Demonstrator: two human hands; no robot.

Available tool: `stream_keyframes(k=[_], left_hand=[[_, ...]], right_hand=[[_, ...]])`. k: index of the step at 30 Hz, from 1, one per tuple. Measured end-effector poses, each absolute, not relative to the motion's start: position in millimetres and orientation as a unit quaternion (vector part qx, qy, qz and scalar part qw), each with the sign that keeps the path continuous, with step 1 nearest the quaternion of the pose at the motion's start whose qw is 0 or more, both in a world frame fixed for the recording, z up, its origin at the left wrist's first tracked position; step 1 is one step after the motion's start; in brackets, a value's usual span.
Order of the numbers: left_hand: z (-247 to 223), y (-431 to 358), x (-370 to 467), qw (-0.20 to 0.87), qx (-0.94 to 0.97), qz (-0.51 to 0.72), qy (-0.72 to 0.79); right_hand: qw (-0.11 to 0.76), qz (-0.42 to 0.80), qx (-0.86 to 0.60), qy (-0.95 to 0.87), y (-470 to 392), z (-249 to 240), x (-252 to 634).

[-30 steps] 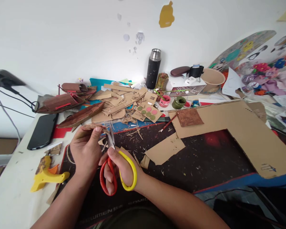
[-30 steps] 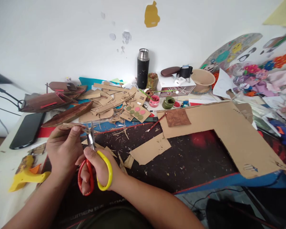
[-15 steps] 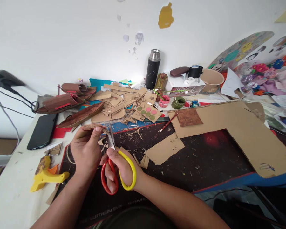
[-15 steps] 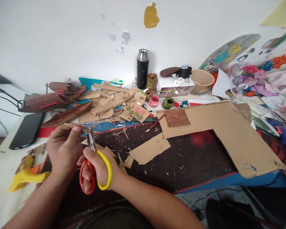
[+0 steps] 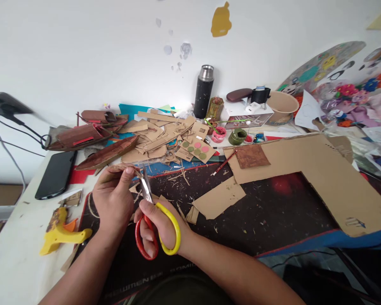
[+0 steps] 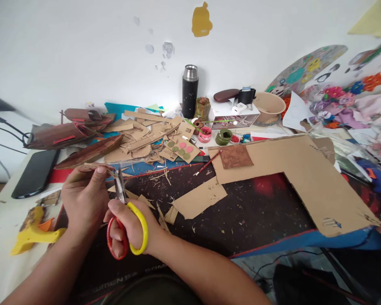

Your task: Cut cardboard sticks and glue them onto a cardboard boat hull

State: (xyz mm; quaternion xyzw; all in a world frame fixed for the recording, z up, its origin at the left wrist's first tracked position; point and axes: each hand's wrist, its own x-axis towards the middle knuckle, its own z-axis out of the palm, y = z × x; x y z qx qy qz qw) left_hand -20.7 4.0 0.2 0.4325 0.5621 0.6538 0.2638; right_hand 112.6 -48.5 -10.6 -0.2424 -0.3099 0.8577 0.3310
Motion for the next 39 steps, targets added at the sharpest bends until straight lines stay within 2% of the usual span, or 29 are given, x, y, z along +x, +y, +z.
stream_keyframes(k=[13,20,23,27,31,39], left_hand=[[2,1,-24,0.237,0.431,0.658,0.57],[16,8,-34,0.266,0.442,0.669,0.536],[23,14,-43,0.294,0.468,0.605,0.574],[30,22,-47,0.359,0.534,0.45,0.619],[31,30,-34,0.353,0.641,0.293,0.616],[18,44,7,0.341,0.709,0.156,0.597]], right_hand=[[0.327,0.862,-0.248,-0.298,-53,-15,113],[0.327,0.866,-0.213,-0.313,-51,-14,129],[0.358,0.85,-0.233,-0.308,-45,-12,144],[0.415,0.809,-0.284,-0.304,-31,-5,176],[0.462,0.77,-0.326,-0.294,-18,-3,210],[0.517,0.755,-0.34,-0.216,-24,-35,235]])
